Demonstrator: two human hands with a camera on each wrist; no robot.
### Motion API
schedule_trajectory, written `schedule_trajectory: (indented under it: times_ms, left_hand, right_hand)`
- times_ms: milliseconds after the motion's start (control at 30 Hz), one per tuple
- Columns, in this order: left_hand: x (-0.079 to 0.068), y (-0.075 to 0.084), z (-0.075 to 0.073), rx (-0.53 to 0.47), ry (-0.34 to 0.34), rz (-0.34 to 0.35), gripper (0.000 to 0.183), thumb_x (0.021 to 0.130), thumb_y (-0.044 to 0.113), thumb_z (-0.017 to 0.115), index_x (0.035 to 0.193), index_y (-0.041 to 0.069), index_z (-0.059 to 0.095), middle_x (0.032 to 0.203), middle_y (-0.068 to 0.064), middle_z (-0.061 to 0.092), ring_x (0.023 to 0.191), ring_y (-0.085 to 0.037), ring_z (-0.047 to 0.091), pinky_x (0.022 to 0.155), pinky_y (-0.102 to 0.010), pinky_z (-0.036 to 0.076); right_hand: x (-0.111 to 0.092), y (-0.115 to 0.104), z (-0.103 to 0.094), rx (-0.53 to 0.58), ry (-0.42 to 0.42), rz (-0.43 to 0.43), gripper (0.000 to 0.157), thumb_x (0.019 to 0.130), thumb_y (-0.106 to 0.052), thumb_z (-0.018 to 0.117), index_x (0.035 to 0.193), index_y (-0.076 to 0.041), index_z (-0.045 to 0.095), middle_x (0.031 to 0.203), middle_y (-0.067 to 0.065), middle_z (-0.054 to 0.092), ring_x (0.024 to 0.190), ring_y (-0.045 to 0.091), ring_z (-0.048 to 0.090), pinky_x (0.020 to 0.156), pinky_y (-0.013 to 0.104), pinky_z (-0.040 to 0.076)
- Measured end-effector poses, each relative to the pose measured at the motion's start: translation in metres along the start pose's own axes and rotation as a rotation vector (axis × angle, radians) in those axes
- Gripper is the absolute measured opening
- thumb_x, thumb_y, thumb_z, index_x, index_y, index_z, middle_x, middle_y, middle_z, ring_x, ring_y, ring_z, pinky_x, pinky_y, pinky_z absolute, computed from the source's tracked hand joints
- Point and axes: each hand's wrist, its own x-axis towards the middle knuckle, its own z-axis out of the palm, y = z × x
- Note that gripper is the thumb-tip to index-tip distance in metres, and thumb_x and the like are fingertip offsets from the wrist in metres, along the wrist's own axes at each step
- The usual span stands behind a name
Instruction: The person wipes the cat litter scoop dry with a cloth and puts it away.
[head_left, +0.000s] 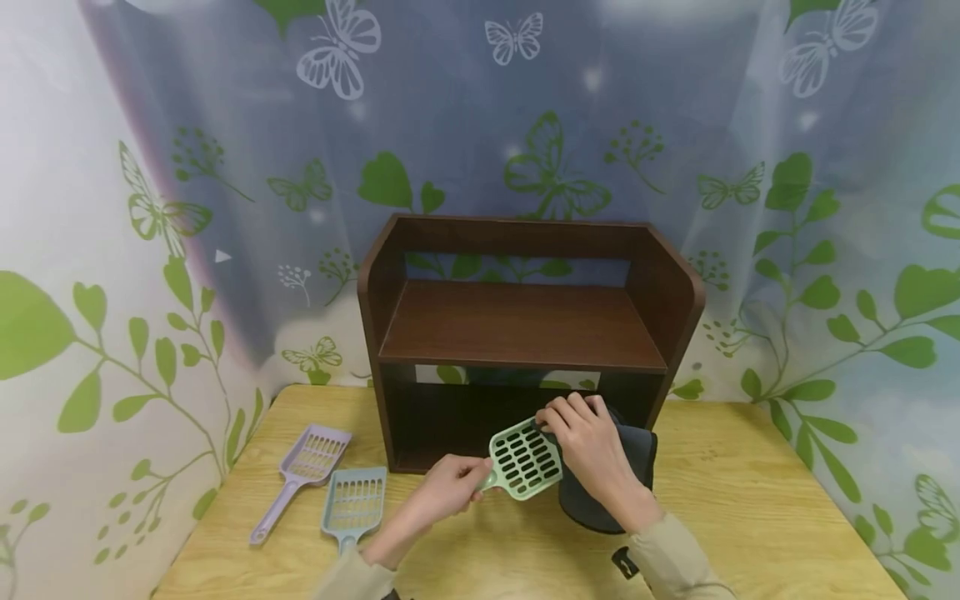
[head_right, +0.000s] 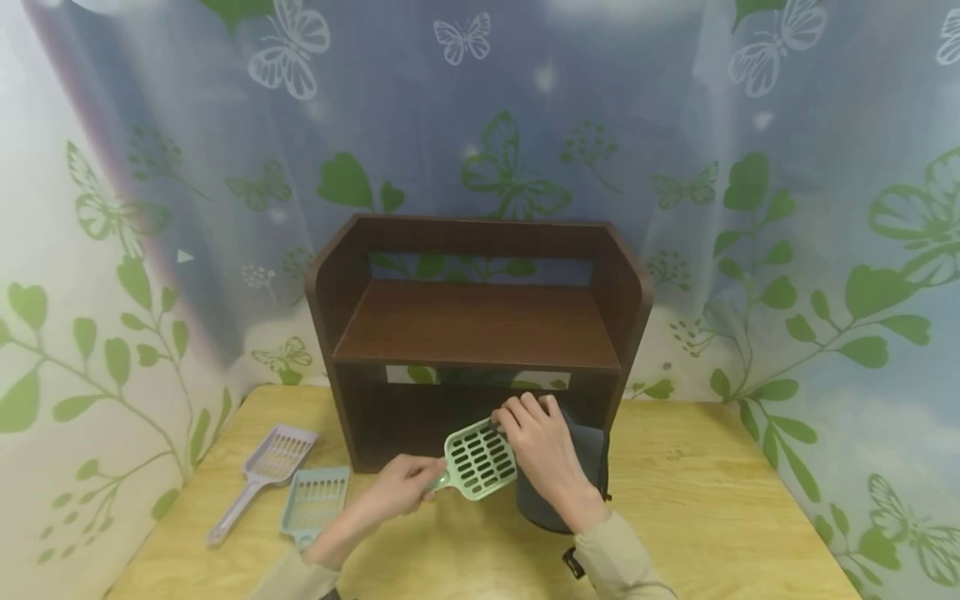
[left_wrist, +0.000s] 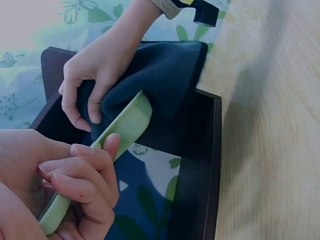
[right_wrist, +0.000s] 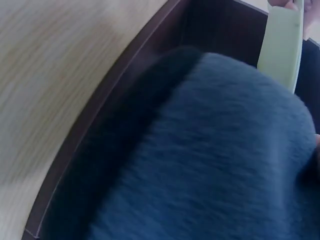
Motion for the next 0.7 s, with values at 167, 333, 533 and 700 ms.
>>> schedule_trajectory:
  times_ms: [167,333,533,700]
  left_hand:
    - [-0.002,-0.002,-0.005,0.001,0.035,0.011,0.037,0.107,0.027,0.052,0.102,-0.003,0.074,0.066,0.003,0.057,0.050,-0.005,0.035,0.047,-0.017,0.027]
    - [-0.002,-0.003,-0.014,0.031,0.082,0.006,0.041,0.107,0.032,0.052,0.111,-0.004,0.072,0.064,0.001,0.053,0.048,-0.006,0.034,0.047,-0.019,0.029]
    - [0.000,-0.003,-0.021,-0.078,0.066,-0.044,0.045,0.109,0.032,0.047,0.127,-0.005,0.065,0.076,0.001,0.062,0.051,-0.005,0.033,0.048,-0.019,0.028]
    - [0.003,-0.003,-0.023,-0.177,0.033,-0.078,0.048,0.110,0.033,0.044,0.131,-0.007,0.060,0.084,0.000,0.061,0.052,-0.003,0.031,0.049,-0.019,0.025]
  right_hand:
    - [-0.010,-0.002,-0.003,0.069,-0.050,0.015,0.019,0.087,0.003,0.071,0.098,-0.013,0.068,0.096,0.001,0.065,0.083,0.021,0.050,0.074,0.040,0.039]
    - [-0.022,-0.002,-0.007,0.142,-0.034,0.057,0.020,0.082,-0.007,0.080,0.095,-0.018,0.069,0.093,-0.005,0.066,0.080,0.016,0.047,0.073,0.037,0.037]
    - [-0.032,0.001,-0.011,0.417,0.039,0.291,0.024,0.081,-0.006,0.080,0.098,-0.021,0.071,0.094,-0.012,0.068,0.079,0.009,0.045,0.072,0.030,0.030]
    - [-0.037,-0.002,-0.009,0.613,0.099,0.467,0.026,0.085,0.001,0.076,0.101,-0.018,0.071,0.098,-0.008,0.069,0.082,0.007,0.050,0.074,0.024,0.037]
